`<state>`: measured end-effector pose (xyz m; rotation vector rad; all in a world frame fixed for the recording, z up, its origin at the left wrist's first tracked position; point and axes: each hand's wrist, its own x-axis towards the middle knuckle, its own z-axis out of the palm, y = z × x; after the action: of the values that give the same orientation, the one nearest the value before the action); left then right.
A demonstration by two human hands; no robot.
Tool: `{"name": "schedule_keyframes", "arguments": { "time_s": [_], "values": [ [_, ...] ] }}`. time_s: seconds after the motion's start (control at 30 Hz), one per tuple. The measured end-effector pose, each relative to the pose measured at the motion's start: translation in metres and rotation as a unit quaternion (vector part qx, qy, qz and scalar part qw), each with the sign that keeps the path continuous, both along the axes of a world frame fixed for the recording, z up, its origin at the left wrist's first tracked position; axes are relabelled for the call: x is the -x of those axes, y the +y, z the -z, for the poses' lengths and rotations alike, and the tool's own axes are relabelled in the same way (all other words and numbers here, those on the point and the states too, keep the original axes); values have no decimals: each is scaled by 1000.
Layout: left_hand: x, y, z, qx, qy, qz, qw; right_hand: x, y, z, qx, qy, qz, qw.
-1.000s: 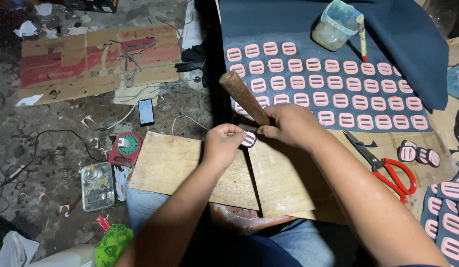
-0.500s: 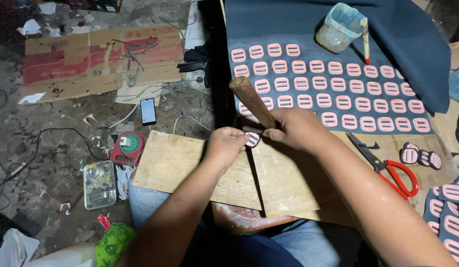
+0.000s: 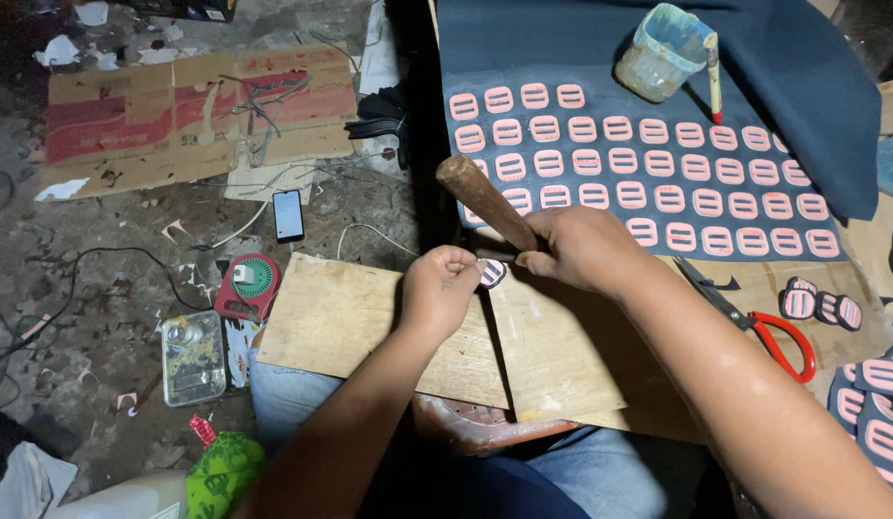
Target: The person uses a hammer to press a small pink-and-black piece onto a wooden board, then sets the hammer aside. They pick up a strip of similar pieces and use red-handled scissors to cut individual units from the strip, placing the cut pieces on the work surface.
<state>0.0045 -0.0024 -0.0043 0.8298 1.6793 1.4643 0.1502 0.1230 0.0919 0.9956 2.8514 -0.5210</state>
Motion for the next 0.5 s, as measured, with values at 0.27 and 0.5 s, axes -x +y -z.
{"name": "schedule_keyframes", "arguments": {
  "time_s": [0.27,0.5],
  "values": [
    [-3,0,0,-2,8,35,999,12,3,7,4,23,11,1000],
    [-2,-3,-7,13,23,11,1000,14,6,-4,26,-24,-17,999]
  ]
}}
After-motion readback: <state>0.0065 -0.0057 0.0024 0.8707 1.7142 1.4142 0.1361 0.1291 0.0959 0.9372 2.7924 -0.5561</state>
